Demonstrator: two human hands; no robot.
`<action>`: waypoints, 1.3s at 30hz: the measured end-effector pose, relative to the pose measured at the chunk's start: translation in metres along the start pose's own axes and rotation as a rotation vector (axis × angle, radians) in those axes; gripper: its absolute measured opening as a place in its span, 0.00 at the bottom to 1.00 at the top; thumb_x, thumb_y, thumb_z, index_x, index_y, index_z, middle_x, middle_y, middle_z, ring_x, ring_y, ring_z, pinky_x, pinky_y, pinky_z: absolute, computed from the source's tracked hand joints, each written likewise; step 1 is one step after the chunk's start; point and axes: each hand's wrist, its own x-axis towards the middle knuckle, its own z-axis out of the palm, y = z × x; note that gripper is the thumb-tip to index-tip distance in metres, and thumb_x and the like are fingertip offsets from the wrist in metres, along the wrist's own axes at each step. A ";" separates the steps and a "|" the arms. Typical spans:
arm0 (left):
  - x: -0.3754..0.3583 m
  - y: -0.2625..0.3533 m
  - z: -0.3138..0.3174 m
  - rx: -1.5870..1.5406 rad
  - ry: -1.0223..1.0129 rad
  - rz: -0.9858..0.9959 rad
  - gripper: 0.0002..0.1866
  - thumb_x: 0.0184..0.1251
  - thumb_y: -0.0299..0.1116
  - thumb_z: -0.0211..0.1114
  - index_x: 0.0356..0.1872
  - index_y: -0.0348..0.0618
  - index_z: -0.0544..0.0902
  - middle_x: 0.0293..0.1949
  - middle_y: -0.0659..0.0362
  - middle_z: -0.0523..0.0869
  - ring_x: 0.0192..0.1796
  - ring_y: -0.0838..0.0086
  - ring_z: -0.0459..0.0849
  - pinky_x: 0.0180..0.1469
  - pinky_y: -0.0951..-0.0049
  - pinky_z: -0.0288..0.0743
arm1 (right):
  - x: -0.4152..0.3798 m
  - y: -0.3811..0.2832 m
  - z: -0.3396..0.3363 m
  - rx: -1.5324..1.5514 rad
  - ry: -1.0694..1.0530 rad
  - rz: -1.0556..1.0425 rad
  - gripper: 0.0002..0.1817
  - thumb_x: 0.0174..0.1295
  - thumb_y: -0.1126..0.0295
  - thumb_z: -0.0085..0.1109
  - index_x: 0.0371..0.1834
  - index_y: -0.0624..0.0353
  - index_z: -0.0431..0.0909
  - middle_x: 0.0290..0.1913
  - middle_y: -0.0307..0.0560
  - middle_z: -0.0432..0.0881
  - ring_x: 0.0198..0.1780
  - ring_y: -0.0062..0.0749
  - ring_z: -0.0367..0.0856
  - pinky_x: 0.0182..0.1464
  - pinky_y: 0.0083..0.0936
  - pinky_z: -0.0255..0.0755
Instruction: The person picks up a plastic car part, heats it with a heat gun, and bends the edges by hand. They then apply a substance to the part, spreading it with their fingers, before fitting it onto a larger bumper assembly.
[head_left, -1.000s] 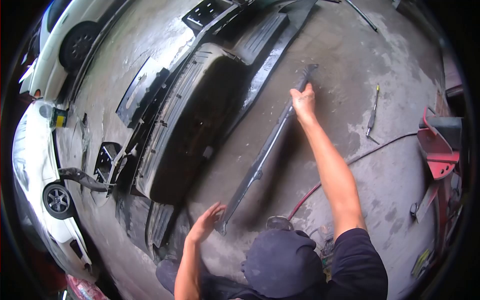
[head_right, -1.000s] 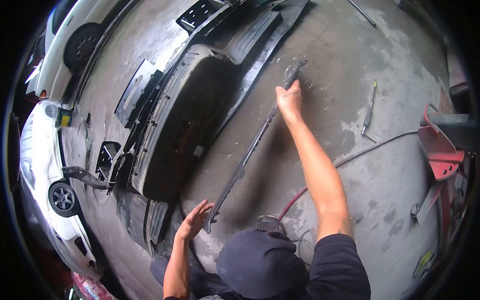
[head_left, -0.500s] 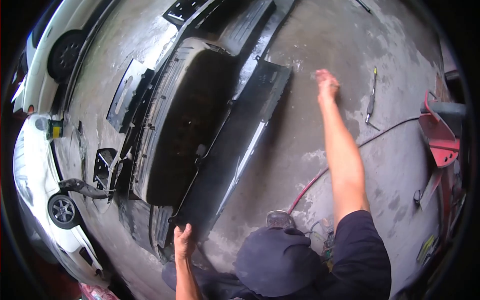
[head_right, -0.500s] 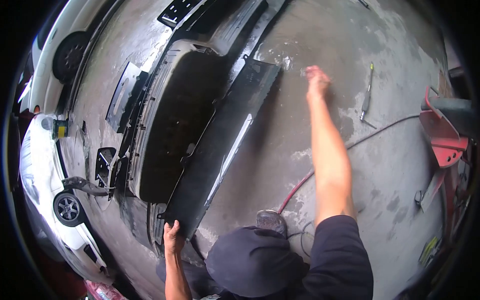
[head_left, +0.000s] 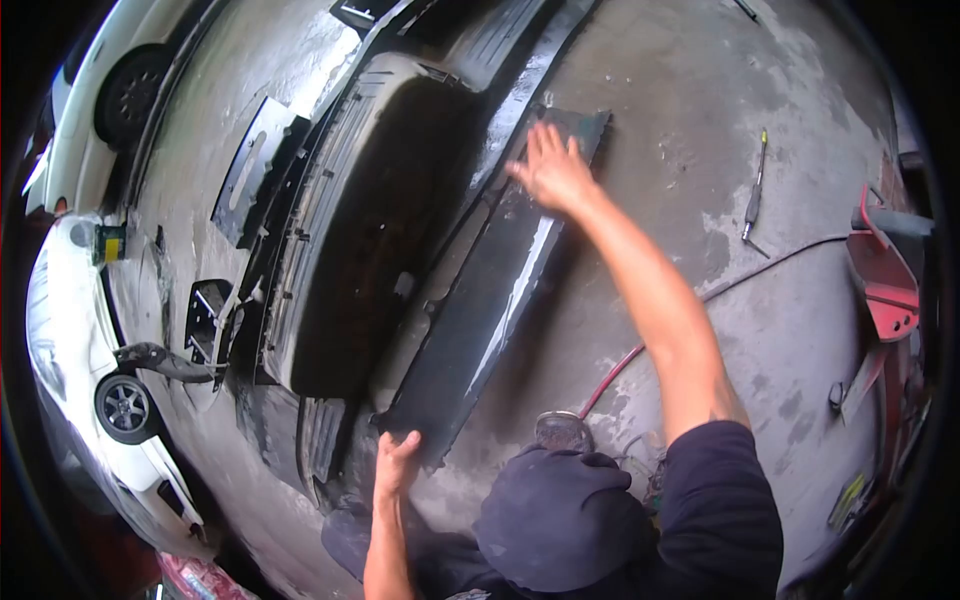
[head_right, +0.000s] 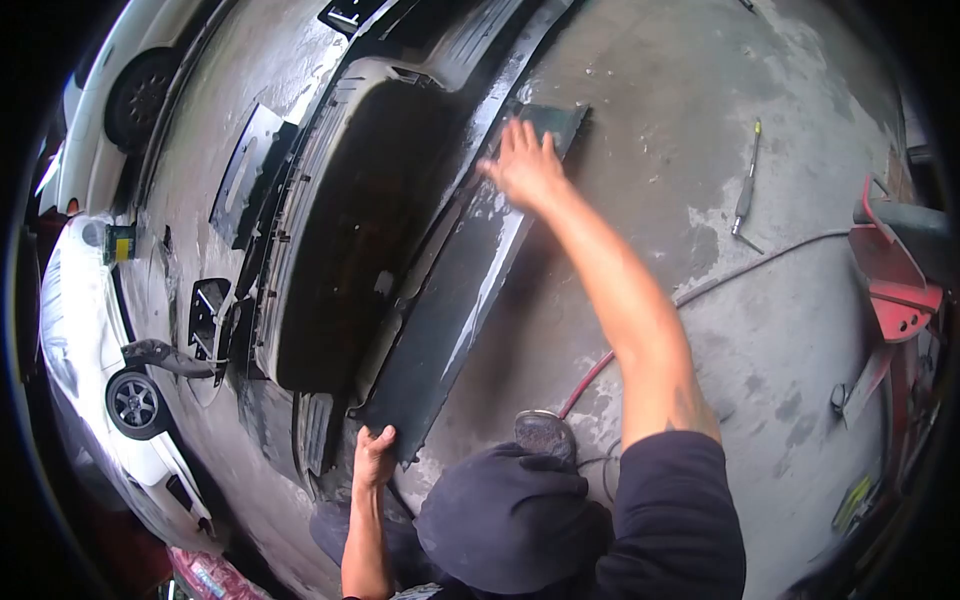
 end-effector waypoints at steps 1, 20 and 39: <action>0.005 -0.009 -0.006 -0.004 0.005 -0.003 0.29 0.69 0.32 0.77 0.68 0.34 0.78 0.58 0.52 0.89 0.56 0.63 0.90 0.60 0.62 0.86 | 0.024 0.013 0.001 -0.006 0.003 0.052 0.48 0.84 0.36 0.36 0.86 0.73 0.53 0.89 0.65 0.51 0.90 0.57 0.47 0.86 0.62 0.47; 0.029 -0.074 -0.022 -0.012 0.017 0.069 0.28 0.75 0.36 0.74 0.68 0.31 0.79 0.58 0.52 0.89 0.57 0.62 0.88 0.58 0.60 0.84 | 0.029 0.043 0.006 -0.030 -0.079 0.084 0.49 0.83 0.35 0.35 0.88 0.69 0.49 0.90 0.64 0.49 0.90 0.60 0.48 0.87 0.59 0.44; 0.132 -0.021 0.048 -0.264 -0.051 0.320 0.35 0.88 0.57 0.54 0.77 0.36 0.73 0.76 0.55 0.77 0.76 0.68 0.75 0.80 0.64 0.65 | -0.157 -0.115 -0.025 -0.331 -0.002 -0.362 0.34 0.80 0.49 0.50 0.77 0.64 0.73 0.79 0.66 0.72 0.80 0.59 0.69 0.80 0.57 0.61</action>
